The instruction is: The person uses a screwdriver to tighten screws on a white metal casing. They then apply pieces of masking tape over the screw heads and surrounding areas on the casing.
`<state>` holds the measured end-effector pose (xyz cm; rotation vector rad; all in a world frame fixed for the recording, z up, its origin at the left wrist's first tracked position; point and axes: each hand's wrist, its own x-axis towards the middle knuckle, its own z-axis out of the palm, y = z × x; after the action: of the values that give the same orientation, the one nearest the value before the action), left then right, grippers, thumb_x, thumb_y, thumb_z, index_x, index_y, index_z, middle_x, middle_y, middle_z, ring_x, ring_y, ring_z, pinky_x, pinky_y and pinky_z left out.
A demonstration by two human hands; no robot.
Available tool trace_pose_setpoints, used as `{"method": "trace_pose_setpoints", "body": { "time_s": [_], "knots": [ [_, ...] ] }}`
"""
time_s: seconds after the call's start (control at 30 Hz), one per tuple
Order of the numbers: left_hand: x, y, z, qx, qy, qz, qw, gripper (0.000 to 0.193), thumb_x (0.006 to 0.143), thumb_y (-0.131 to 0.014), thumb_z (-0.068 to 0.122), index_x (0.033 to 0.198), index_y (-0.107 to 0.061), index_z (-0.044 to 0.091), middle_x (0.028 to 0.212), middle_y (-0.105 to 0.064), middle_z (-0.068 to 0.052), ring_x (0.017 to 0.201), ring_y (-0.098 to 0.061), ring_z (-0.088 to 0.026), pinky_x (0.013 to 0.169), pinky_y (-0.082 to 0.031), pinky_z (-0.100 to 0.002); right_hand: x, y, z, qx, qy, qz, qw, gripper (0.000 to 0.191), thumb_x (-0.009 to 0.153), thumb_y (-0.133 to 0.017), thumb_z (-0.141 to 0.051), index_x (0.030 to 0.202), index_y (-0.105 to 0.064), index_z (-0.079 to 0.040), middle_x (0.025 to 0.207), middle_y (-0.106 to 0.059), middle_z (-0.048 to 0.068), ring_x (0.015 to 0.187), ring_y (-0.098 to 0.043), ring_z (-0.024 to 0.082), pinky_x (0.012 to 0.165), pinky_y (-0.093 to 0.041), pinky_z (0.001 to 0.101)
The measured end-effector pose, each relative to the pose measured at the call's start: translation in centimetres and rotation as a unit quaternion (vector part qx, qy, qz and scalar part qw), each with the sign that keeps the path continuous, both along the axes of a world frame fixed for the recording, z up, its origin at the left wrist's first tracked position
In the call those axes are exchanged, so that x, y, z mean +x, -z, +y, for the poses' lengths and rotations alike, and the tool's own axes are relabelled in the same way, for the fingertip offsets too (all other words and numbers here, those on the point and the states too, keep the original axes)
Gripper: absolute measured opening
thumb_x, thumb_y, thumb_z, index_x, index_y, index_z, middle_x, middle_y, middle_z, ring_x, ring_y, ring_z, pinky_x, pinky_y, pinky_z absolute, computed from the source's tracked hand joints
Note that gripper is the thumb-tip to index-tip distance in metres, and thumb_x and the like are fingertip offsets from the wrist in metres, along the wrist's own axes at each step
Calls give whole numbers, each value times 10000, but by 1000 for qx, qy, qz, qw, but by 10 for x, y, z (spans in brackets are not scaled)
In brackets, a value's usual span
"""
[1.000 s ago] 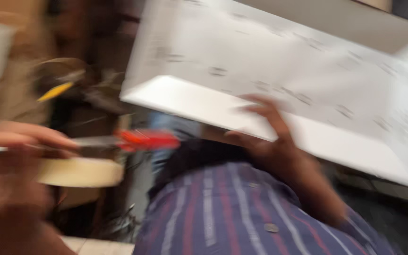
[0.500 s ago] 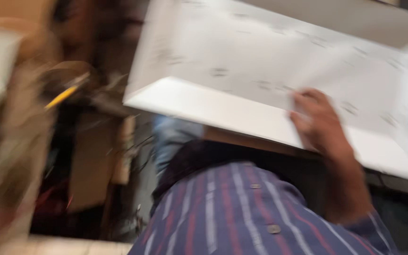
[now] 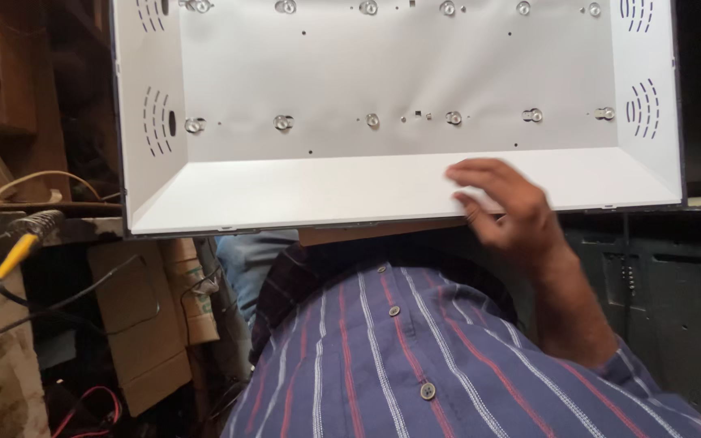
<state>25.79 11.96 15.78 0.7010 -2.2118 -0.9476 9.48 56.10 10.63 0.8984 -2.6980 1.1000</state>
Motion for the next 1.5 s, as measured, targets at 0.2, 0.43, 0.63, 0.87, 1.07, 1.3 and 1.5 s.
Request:
{"method": "trace_pose_setpoints", "body": {
  "time_s": [0.2, 0.43, 0.63, 0.87, 1.07, 1.3, 1.5],
  "knots": [
    [-1, -14, 103, 344, 332, -77, 875, 712, 917, -654, -21, 1575, -384, 9, 1060, -691, -163, 1026, -644, -189, 950, -481, -305, 29, -8, -40, -153, -161, -160, 962, 438, 948, -767, -166, 1356, -642, -67, 1326, -690, 121, 1186, -731, 229, 973, -620, 372],
    [-24, 15, 160, 483, 480, -64, 729, 822, 951, -613, -76, 1667, -222, 27, 1086, -702, -159, 1070, -665, -179, 1010, -503, -306, 39, -12, -38, -218, -237, -302, 897, 760, 930, -837, -364, 1530, -499, -44, 1507, -589, 165, 1361, -628, 251, 1128, -566, 385],
    [-33, 22, 167, 281, 465, -42, 839, 848, 912, -797, 51, 1601, -303, 48, 1009, -771, -92, 893, -733, -124, 807, -555, -242, 44, -15, -37, -174, -151, -53, 972, 685, 873, -813, -419, 1406, -602, -44, 1392, -578, 120, 1252, -619, 235, 1048, -557, 345],
    [-40, 24, 183, 35, 487, 28, 872, 825, 923, -852, 145, 1555, -325, 67, 1021, -750, -77, 899, -755, -194, 788, -605, -285, 47, -19, -41, -110, -128, -48, 985, 445, 949, -775, -285, 1311, -701, -36, 1241, -655, 107, 1062, -663, 184, 836, -580, 304],
    [-40, 26, 187, -35, 489, 28, 871, 847, 937, -842, 163, 1577, -300, 43, 1004, -723, -83, 787, -689, -203, 733, -552, -356, 49, -21, -47, -142, -119, 26, 982, 306, 910, -849, -95, 1191, -730, -63, 1084, -698, 81, 945, -690, 169, 757, -578, 286],
    [-42, 27, 188, -23, 520, 17, 854, 802, 1006, -788, 192, 1611, -285, 38, 1012, -707, -66, 834, -689, -199, 770, -540, -362, 44, -14, -44, -116, -111, 146, 976, 203, 906, -848, -102, 1061, -731, -44, 965, -709, 77, 806, -702, 186, 665, -556, 302],
    [-43, 18, 192, 90, 536, 7, 840, 766, 984, -755, 139, 1599, -313, 28, 1023, -726, -82, 804, -718, -192, 722, -583, -327, 41, 0, -35, -118, -140, 144, 972, 190, 951, -781, -141, 973, -638, -17, 920, -657, 109, 782, -683, 212, 648, -559, 331]
  ]
}}
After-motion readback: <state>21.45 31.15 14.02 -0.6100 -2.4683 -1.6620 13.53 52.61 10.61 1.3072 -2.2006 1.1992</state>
